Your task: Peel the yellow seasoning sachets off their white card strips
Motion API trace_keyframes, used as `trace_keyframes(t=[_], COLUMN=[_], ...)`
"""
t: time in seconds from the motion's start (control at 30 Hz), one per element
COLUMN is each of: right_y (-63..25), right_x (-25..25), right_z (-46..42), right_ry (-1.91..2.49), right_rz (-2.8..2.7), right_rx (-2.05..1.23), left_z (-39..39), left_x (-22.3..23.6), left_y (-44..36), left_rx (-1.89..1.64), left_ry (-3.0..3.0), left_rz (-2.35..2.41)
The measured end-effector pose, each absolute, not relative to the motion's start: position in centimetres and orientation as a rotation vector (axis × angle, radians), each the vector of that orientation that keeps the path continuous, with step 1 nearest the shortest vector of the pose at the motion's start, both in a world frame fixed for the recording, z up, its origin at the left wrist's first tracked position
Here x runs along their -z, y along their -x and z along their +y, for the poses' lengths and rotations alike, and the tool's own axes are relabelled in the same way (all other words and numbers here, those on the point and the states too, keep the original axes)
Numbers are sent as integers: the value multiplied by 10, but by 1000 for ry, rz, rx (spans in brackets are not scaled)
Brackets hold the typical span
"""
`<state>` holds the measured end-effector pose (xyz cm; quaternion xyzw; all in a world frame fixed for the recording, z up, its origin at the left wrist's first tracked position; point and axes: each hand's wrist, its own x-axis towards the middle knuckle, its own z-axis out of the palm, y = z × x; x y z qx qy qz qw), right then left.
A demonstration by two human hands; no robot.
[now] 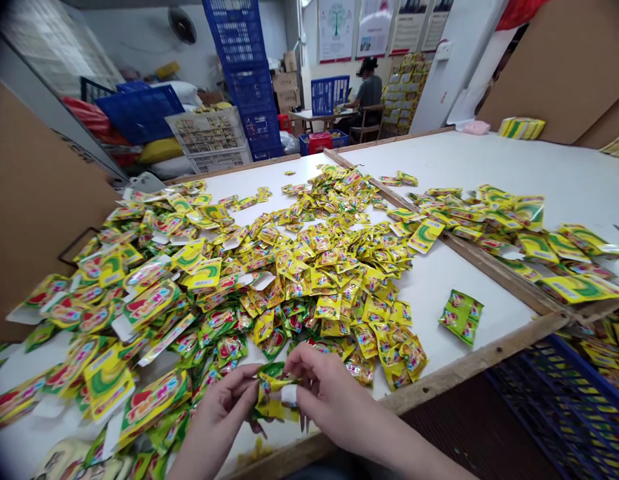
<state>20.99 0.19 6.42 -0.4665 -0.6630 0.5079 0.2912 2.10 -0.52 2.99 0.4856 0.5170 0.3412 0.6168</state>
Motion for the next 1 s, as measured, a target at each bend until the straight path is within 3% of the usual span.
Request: trace_keyframes(t=[0.27,0.43,0.57,0.77,1.0], right_y=[-201,-196,-201,-206,-174], right_x=[-46,-37,-35,-36,-48], right_z=[5,7,13,17,8], right_ry=[1317,1034,1059,1061,809], right_rz=[-1792,-1498,-1393,-1456,-1158], right_rx=[-1020,-1750,-1678,-1714,-2206], left_z=[-15,-17,-16,-15,-11], left_x=[-32,-40,-55,-44,-61], left_y=[-30,-15,49,136,83], left_rx=[-1025,-993,-808,-93,-371], left_ry=[-1016,-1428,-1988,-2193,-2715], left_rz=[1236,1377,1763,2056,1702])
